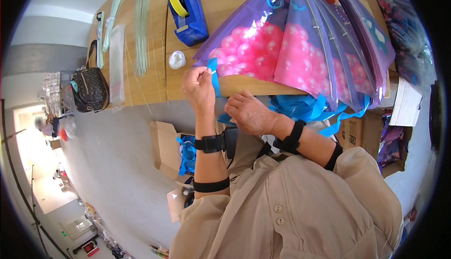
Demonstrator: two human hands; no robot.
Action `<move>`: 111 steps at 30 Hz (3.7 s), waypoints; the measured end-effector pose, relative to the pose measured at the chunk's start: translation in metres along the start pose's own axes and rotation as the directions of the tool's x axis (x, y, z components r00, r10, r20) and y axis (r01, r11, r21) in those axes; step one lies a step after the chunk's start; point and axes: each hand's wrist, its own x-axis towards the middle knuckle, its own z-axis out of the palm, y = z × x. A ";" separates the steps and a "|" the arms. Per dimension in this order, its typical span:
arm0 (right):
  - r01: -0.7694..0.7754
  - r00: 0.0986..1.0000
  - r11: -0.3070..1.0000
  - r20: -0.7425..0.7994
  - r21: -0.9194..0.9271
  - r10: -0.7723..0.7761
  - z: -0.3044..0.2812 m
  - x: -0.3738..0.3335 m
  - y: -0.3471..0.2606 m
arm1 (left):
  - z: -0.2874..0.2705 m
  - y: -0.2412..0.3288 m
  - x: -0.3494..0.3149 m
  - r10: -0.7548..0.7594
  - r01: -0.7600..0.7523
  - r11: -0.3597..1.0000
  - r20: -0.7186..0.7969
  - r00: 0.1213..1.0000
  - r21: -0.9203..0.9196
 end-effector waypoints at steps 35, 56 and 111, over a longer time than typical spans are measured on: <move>0.063 0.948 0.895 -0.308 0.442 0.085 0.057 -0.030 -0.014 | 0.056 0.193 -0.125 0.799 -0.409 0.568 0.597 0.066 -0.715; -0.329 0.756 0.364 0.012 0.871 0.654 -0.032 0.003 -0.013 | -0.060 -0.021 0.027 0.038 -0.041 0.738 0.020 0.999 0.674; -0.372 0.777 0.831 -0.351 0.414 0.522 -0.022 0.031 0.007 | -0.005 0.007 0.008 -0.344 0.352 0.932 0.092 0.934 -0.087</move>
